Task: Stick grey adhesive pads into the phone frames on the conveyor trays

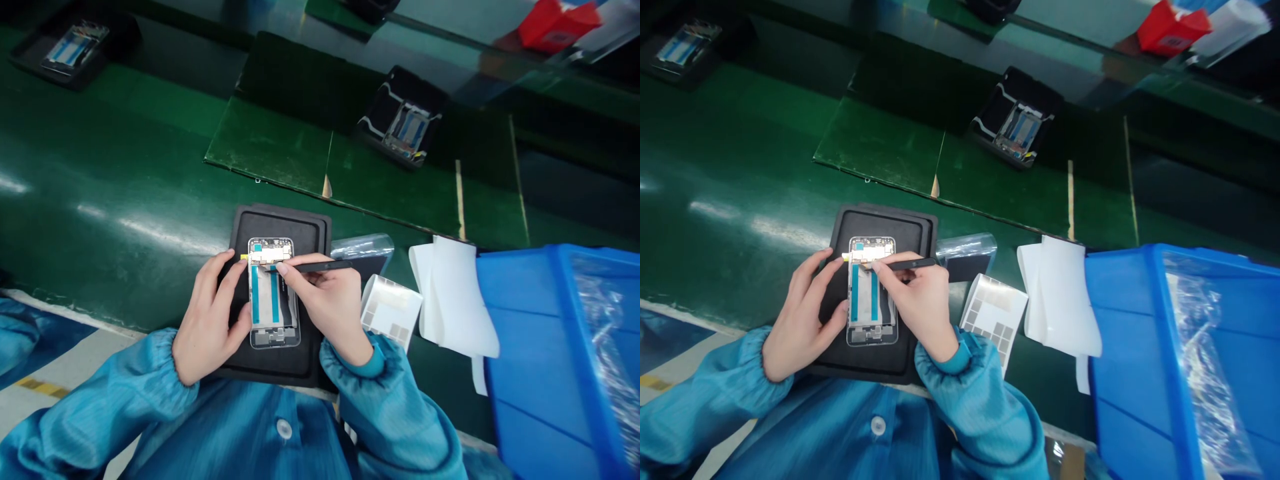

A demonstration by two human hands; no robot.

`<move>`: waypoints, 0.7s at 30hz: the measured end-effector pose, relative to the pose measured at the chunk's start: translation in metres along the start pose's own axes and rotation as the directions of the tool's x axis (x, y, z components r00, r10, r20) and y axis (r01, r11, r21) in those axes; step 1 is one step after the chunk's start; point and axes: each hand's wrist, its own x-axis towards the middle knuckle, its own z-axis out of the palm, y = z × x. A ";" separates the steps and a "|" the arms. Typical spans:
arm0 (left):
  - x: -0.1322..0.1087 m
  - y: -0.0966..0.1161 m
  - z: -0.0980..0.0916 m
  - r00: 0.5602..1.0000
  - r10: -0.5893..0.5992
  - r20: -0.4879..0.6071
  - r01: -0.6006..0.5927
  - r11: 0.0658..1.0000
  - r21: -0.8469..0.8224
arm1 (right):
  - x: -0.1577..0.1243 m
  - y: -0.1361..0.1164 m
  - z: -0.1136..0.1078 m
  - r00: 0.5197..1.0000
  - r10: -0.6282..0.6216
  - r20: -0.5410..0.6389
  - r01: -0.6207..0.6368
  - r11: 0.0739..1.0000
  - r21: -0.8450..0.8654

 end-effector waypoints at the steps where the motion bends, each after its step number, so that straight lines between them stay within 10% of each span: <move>1: 0.000 0.000 0.000 1.000 0.000 -0.001 0.000 1.000 0.001 | 0.000 0.001 0.000 1.000 -0.002 0.002 0.002 1.000 -0.003; 21: 0.001 0.001 -0.001 1.000 0.005 0.007 -0.005 1.000 0.011 | 0.001 0.003 0.000 1.000 -0.006 0.005 0.006 1.000 -0.025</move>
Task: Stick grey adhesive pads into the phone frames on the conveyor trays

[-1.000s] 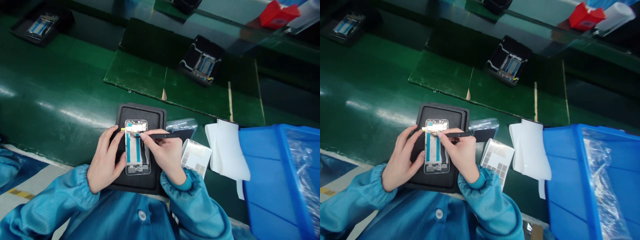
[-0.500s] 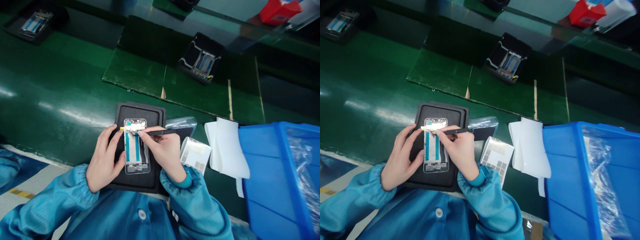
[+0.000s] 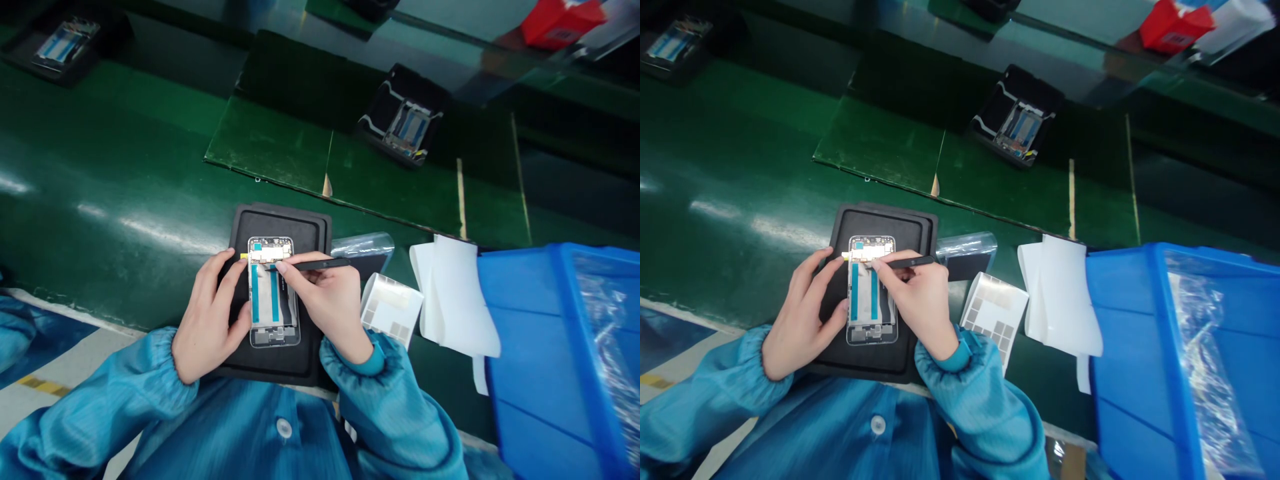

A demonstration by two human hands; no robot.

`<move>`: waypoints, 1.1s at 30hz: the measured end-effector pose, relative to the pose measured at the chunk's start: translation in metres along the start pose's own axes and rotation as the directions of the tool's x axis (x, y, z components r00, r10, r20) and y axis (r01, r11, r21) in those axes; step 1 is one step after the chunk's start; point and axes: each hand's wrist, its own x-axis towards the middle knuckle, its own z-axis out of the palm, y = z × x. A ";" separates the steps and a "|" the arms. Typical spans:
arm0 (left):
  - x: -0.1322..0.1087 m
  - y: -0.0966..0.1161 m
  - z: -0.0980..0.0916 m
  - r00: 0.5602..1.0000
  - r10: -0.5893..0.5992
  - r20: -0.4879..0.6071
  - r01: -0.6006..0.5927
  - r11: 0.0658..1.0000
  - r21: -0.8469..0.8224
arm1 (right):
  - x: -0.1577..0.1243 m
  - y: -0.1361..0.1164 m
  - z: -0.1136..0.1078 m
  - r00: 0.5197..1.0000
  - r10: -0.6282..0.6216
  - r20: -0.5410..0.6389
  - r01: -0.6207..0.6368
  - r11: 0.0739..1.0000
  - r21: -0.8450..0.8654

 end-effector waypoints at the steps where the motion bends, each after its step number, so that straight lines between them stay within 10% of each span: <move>1: 0.000 0.000 0.000 1.000 -0.002 0.003 0.002 1.000 0.000 | 0.000 0.000 0.000 1.000 0.000 0.000 0.000 1.000 0.000; 33: 0.008 0.003 -0.006 0.984 0.150 0.098 -0.171 0.951 0.260 | 0.000 0.003 0.000 1.000 -0.018 0.009 0.018 0.999 -0.039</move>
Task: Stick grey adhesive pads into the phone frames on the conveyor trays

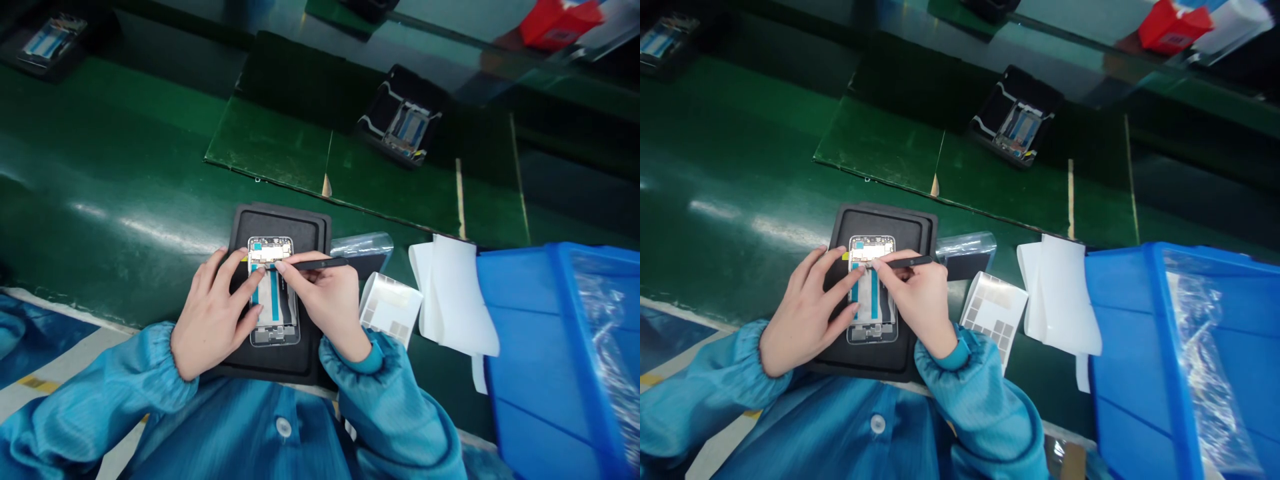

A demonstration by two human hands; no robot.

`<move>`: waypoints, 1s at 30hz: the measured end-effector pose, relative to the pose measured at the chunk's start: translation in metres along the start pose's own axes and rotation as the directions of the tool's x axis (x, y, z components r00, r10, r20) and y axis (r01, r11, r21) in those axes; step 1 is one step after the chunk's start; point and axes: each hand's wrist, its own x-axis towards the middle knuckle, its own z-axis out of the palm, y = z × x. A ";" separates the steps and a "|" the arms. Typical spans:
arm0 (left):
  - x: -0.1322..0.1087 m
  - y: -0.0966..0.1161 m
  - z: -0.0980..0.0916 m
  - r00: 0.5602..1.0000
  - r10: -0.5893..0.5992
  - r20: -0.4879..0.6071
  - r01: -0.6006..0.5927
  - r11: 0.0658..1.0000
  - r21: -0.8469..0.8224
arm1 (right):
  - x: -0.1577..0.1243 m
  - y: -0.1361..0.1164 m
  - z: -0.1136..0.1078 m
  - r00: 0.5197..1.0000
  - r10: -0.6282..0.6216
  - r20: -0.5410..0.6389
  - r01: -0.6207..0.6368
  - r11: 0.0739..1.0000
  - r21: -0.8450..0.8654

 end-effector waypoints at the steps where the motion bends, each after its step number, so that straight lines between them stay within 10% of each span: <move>1: 0.000 0.001 0.000 1.000 0.002 0.007 -0.002 1.000 0.018 | 0.000 0.000 0.000 1.000 -0.001 -0.001 0.001 1.000 -0.007; 20: 0.006 -0.009 -0.006 0.990 0.113 0.084 -0.121 0.987 0.103 | -0.007 -0.016 -0.046 0.970 -0.071 -0.234 0.079 0.996 0.027; 30: 0.009 -0.011 -0.007 0.991 0.097 0.088 -0.110 0.983 0.150 | -0.002 0.040 -0.108 0.924 -0.040 -0.380 0.117 0.976 0.181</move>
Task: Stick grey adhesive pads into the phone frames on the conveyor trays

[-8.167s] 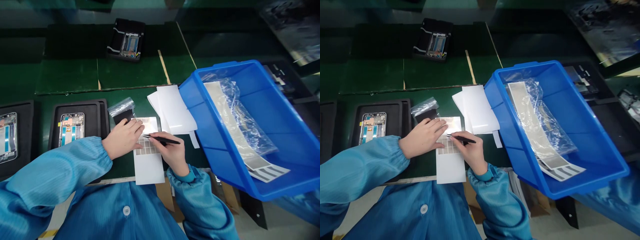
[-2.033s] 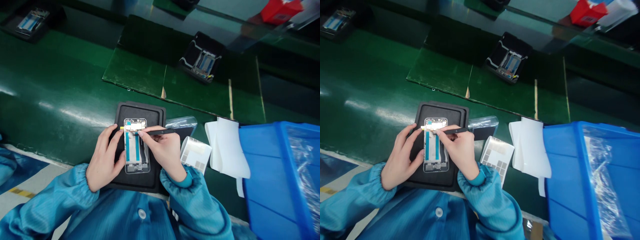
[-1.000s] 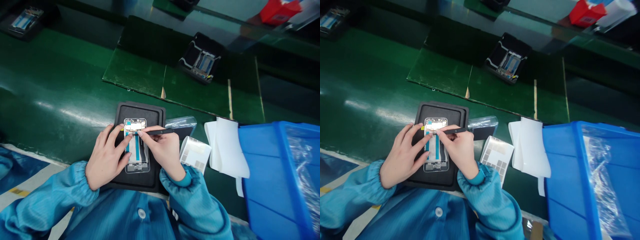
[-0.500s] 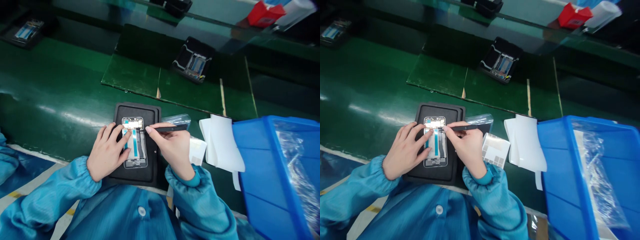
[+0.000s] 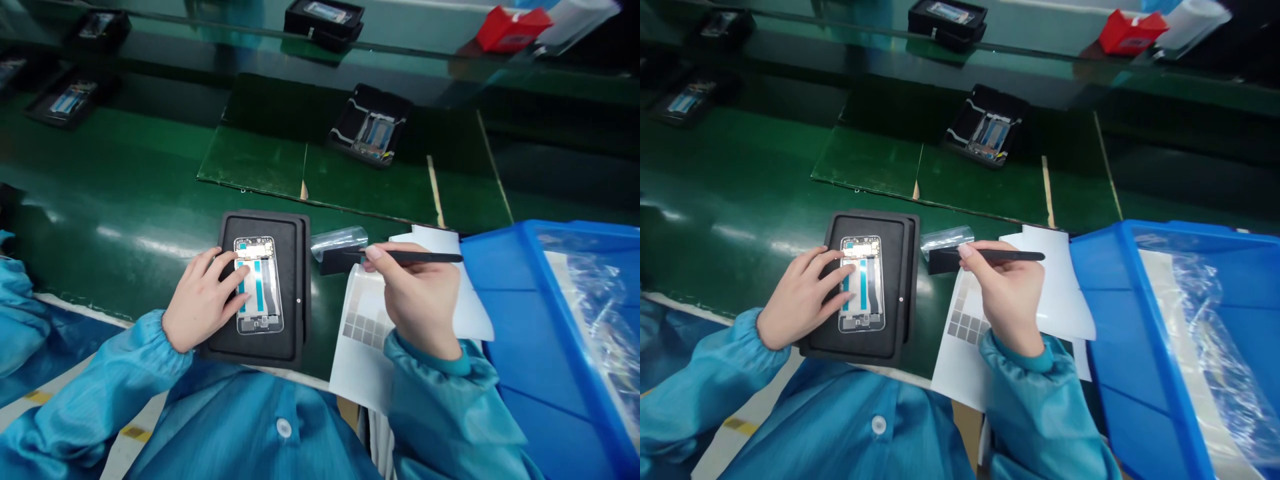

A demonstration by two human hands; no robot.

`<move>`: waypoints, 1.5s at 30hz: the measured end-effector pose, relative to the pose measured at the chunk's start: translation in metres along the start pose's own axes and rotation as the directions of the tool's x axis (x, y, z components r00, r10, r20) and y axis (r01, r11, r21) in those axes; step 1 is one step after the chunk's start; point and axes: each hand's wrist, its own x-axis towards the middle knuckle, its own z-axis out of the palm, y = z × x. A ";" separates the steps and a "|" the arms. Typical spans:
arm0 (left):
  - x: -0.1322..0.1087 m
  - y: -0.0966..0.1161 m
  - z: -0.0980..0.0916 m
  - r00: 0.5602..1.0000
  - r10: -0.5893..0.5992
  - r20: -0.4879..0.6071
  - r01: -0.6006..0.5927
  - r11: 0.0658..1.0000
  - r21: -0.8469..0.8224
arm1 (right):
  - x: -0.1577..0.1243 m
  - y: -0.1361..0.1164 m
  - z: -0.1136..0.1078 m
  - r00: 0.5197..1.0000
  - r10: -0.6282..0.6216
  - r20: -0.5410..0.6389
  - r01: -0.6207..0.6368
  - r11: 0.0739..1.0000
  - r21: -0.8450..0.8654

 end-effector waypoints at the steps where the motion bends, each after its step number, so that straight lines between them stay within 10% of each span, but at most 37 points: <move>1: 0.002 0.001 -0.001 1.000 -0.002 0.003 0.002 1.000 0.014 | 0.002 0.006 -0.004 1.000 0.001 -0.003 -0.001 1.000 0.020; 14: 0.004 -0.020 -0.027 0.992 0.113 0.053 -0.111 0.993 -0.049 | 0.008 0.042 -0.014 0.993 -0.026 -0.112 0.049 0.978 0.200; 20: 0.039 0.005 -0.040 0.989 0.145 -0.006 -0.145 0.989 0.005 | 0.012 0.039 -0.019 0.977 -0.076 -0.200 0.135 0.943 0.304; 30: 0.171 0.106 0.024 0.988 0.156 0.006 -0.156 0.988 0.004 | 0.012 0.043 -0.020 0.978 -0.055 -0.202 0.114 0.949 0.294; 45: 0.187 0.102 0.046 0.990 0.141 -0.026 -0.143 0.975 -0.171 | 0.012 0.048 -0.022 0.983 -0.039 -0.179 0.078 0.973 0.216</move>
